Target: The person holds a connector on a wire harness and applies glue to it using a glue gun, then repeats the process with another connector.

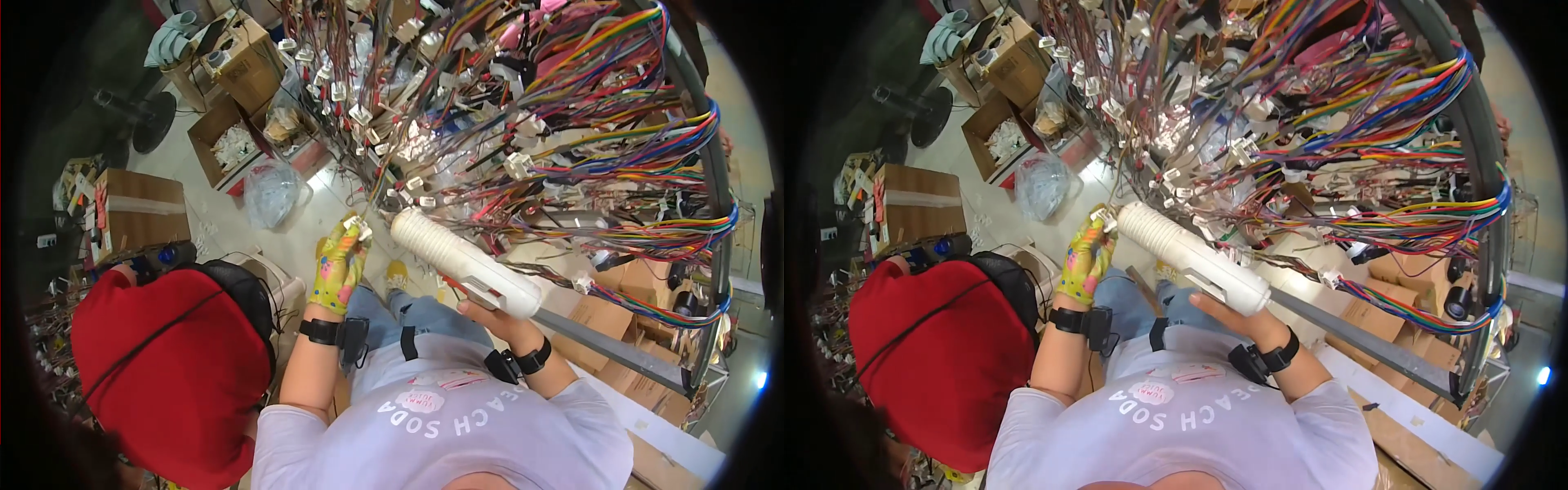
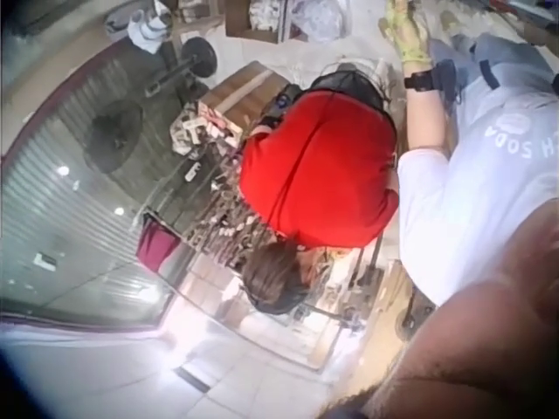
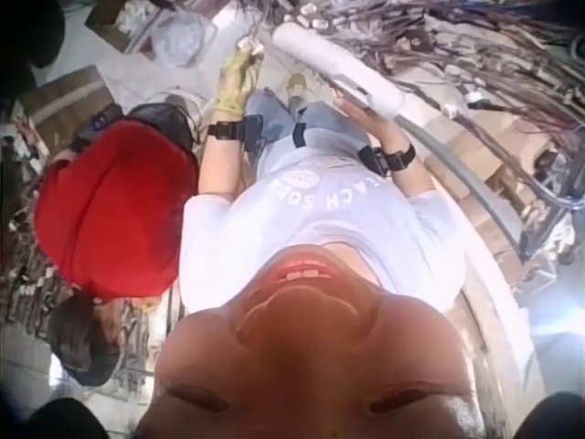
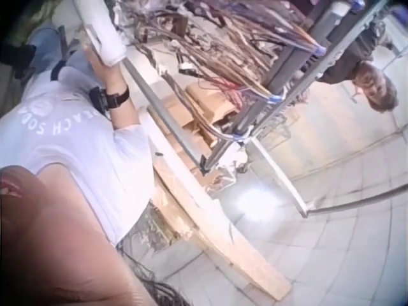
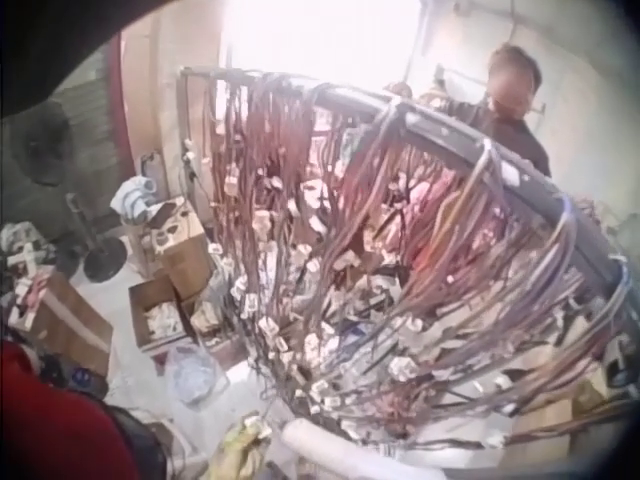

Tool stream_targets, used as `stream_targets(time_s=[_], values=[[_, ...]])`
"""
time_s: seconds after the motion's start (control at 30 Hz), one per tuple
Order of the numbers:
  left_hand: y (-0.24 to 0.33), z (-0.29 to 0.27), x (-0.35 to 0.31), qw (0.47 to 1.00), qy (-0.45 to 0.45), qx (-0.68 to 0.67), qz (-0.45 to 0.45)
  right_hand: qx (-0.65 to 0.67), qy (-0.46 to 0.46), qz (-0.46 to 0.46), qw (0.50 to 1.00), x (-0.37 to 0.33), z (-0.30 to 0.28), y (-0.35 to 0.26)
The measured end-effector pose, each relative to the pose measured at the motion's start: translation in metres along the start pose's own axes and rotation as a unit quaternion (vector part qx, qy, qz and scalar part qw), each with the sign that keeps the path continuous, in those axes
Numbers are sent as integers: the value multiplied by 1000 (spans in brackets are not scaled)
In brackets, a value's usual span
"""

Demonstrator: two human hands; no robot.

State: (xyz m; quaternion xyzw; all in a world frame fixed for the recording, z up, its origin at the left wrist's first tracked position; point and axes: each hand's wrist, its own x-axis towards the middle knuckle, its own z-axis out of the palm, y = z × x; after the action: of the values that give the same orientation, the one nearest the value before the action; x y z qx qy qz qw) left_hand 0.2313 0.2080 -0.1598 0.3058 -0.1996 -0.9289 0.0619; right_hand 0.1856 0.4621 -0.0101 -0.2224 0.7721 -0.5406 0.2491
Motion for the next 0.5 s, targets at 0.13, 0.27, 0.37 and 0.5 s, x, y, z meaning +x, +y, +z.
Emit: stream_targets(time_s=[0.13, 0.27, 0.37, 0.5], values=[[1, 9, 1, 996, 36, 66, -44, 16, -35, 44, 998, -16, -3, 25], [-8, 12, 5, 997, 66, 6, -37, 115, -16, 79, 990, -17, -2, 25], [-11, 19, 1, 996, 68, -40, -34, 157, -11, 105, 982, -20, 1, 36], [-24, 7, 6, 997, 54, -46, -16, 64, -86, 89, 990, -22, -2, 55]])
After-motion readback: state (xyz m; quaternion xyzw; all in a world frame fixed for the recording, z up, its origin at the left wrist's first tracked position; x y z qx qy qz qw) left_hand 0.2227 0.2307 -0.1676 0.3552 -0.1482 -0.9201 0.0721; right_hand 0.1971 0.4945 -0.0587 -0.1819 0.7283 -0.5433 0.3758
